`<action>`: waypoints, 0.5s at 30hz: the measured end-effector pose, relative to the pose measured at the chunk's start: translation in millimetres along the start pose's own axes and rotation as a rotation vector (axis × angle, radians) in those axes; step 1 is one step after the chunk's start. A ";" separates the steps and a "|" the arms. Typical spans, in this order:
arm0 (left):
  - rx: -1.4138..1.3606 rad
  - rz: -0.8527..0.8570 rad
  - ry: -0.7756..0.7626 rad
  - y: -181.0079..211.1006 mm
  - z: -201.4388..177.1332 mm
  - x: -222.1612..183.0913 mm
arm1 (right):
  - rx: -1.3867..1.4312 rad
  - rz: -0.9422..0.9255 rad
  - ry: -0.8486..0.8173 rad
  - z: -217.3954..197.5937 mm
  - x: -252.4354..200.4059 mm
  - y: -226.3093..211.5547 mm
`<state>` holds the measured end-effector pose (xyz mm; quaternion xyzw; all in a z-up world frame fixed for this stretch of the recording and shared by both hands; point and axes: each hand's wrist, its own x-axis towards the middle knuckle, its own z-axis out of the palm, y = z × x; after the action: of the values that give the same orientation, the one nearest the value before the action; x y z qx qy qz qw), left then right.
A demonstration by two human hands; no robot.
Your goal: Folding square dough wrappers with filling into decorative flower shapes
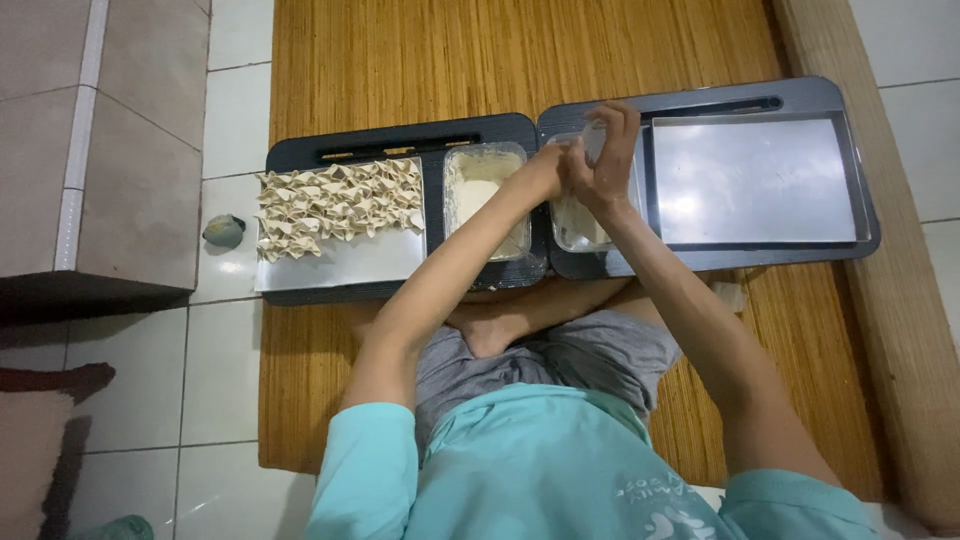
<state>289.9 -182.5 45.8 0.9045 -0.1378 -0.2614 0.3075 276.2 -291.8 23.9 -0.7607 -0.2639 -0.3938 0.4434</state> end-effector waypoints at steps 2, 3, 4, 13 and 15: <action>-0.002 0.009 0.000 -3.3 1.0 0.9 | 0.001 0.012 0.001 0.3 -0.5 -1.6; -0.003 0.020 0.000 -4.7 0.6 1.7 | 0.000 0.024 0.002 0.6 0.2 -2.1; -0.004 0.020 0.002 -18.0 9.7 6.3 | 0.001 0.022 0.002 2.9 -4.1 7.6; -0.063 0.420 0.293 -54.6 23.0 25.8 | 0.024 0.007 0.004 5.7 -9.7 22.1; -0.060 0.371 0.360 -57.8 17.3 27.1 | -0.004 0.005 -0.007 6.1 -10.4 21.2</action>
<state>307.8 -157.3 -12.8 0.8861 -0.2368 -0.0393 0.3965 288.6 -296.9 3.6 -0.7636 -0.2629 -0.3904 0.4420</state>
